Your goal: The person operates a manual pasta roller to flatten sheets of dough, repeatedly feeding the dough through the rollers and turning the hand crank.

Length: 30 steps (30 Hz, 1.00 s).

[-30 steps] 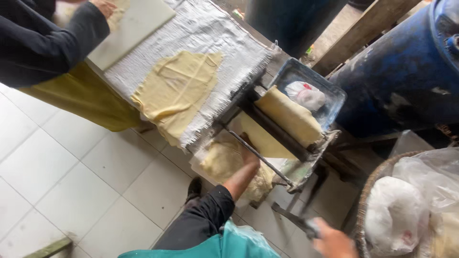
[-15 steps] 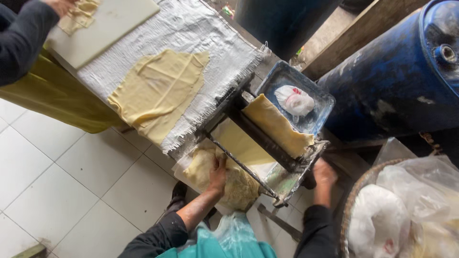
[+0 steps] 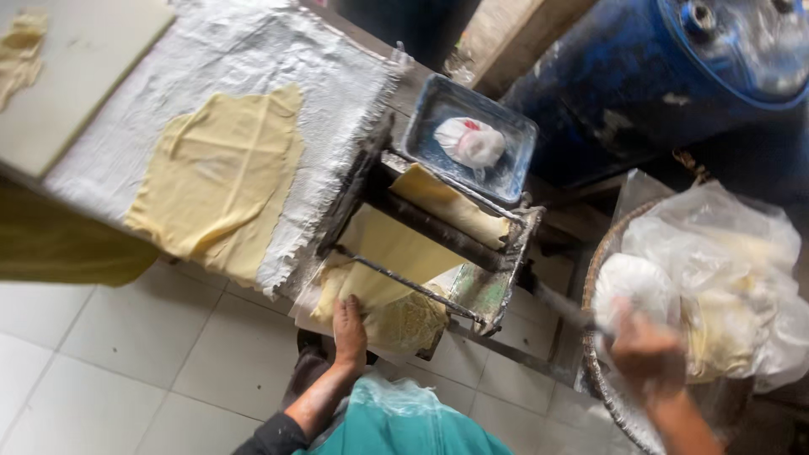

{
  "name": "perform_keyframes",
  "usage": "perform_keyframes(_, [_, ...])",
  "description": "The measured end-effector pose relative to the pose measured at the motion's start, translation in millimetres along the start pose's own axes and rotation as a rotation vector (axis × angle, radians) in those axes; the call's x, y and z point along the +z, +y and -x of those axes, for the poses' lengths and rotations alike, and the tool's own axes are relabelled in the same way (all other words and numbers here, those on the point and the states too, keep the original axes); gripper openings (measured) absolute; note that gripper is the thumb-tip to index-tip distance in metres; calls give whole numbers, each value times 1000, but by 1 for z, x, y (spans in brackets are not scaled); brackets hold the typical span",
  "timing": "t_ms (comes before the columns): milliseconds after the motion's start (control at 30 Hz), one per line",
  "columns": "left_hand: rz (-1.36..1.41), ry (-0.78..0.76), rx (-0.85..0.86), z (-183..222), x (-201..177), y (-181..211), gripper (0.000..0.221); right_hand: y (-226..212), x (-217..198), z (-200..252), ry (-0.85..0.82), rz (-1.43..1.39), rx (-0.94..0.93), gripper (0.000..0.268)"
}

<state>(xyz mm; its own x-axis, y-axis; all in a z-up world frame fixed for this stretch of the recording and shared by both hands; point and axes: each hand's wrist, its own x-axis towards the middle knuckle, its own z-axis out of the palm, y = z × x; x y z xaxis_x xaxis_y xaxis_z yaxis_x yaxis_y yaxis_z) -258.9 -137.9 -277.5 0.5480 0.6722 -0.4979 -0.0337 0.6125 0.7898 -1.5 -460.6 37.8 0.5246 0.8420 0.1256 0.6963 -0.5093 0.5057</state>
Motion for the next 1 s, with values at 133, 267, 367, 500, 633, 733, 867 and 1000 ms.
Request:
perform_keyframes(133, [58, -25, 92, 9, -5, 10, 44, 57, 101, -94, 361, -77, 207, 41])
perform_keyframes(267, [34, -18, 52, 14, -8, 22, 47, 22, 247, -151, -62, -293, 434, 18])
perform_keyframes(367, [106, -23, -44, 21, -24, 23, 49, -61, 310, -116, -326, -435, 609, 32])
perform_keyframes(500, [26, 12, -53, 16, -33, 25, 49, -173, 268, -7, 228, -1086, 575, 20])
perform_keyframes(633, [-360, 105, 33, -9, -40, 38, 44, -206, 137, 62, -963, -412, 542, 39])
perform_keyframes(733, [-181, 80, -49, -11, -44, 48, 40, -143, 32, 80, -746, -466, 457, 56])
perform_keyframes(867, [199, 11, -302, -7, -52, 62, 36, -68, -14, 38, -238, -158, 281, 38])
perform_keyframes(1000, [11, 10, -273, 2, -63, 56, 37, 17, 26, -16, -82, -20, 276, 52])
